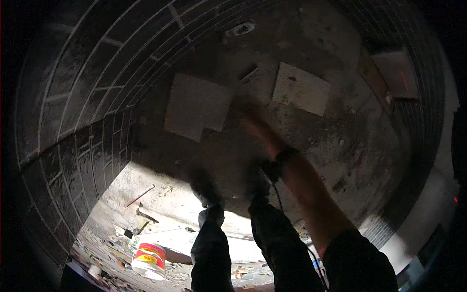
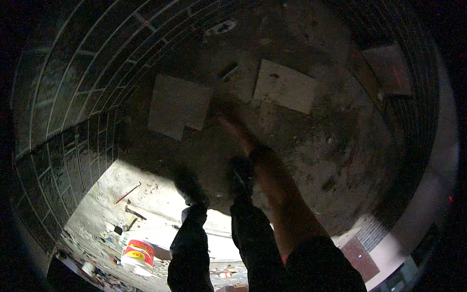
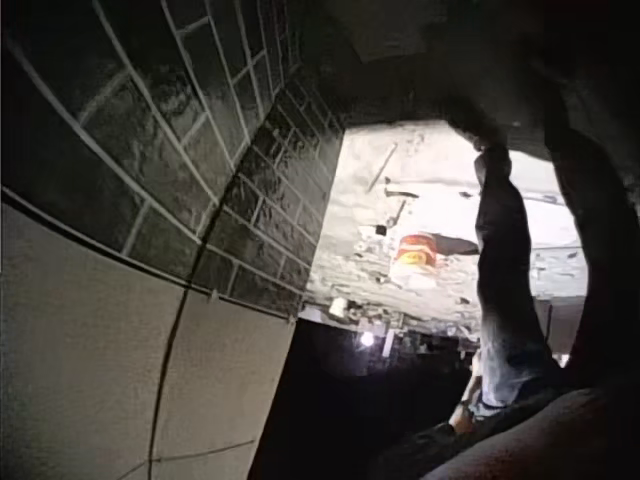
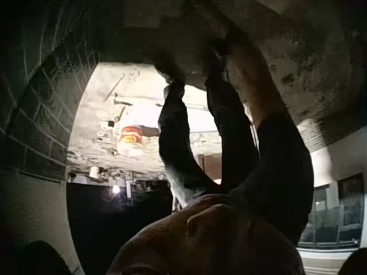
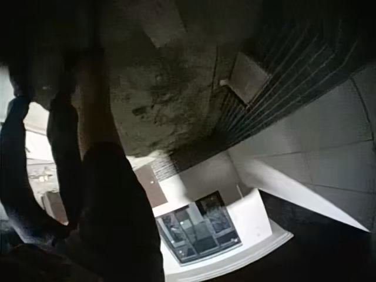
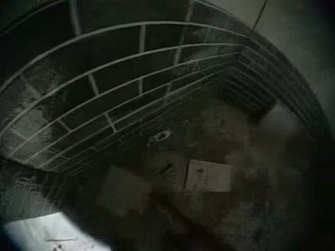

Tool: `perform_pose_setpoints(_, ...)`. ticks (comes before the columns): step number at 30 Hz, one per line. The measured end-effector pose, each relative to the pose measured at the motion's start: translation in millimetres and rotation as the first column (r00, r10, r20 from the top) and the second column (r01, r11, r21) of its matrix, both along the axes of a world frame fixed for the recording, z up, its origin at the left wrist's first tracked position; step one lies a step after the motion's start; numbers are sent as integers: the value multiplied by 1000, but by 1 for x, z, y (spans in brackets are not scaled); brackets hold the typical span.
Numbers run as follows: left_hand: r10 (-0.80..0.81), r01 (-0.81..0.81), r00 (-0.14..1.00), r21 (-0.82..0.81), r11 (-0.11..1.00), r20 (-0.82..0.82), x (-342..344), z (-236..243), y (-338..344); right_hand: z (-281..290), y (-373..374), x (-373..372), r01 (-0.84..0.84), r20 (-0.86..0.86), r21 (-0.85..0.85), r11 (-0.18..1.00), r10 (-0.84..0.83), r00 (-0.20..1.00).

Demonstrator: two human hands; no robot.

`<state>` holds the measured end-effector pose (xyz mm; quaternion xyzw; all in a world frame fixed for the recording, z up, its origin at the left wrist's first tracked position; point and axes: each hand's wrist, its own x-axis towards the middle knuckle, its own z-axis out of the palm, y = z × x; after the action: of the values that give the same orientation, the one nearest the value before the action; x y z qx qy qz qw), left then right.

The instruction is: The recorder is applying mortar and fixing tiles to a wall or column at a renovation site.

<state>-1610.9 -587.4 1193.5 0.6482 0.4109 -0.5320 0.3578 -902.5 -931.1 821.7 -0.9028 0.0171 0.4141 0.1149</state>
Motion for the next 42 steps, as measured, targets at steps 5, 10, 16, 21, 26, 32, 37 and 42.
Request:
perform_pose_setpoints(5,-27,27,1000,19,999,3,44,-38,-14,-13,-146,50,91,324,-96,991,-55,944)
perform_pose_setpoints(10,-1,4,999,92,996,-34,54,-49,-37,6,-208,125,-289,256,-355,889,389,885)
perform_pose_setpoints(16,59,-47,995,138,989,-83,48,-45,-73,-11,-244,143,-287,234,-199,937,330,915)
perform_pose_setpoints(21,112,-89,990,238,967,-85,54,-8,-81,17,-232,147,-368,223,-83,926,377,899)
perform_pose_setpoints(26,181,-171,983,201,965,-36,112,13,-116,55,-319,112,60,21,249,967,-67,998)
perform_pose_setpoints(32,346,-319,938,396,861,6,29,244,-142,270,-187,7,-542,363,119,832,472,804)
perform_pose_setpoints(37,402,-454,888,291,842,223,116,305,-153,531,-90,-20,-271,-79,410,871,331,940)
perform_pose_setpoints(42,419,-612,724,231,756,548,215,358,-151,669,-14,-77,-364,281,804,471,239,930)
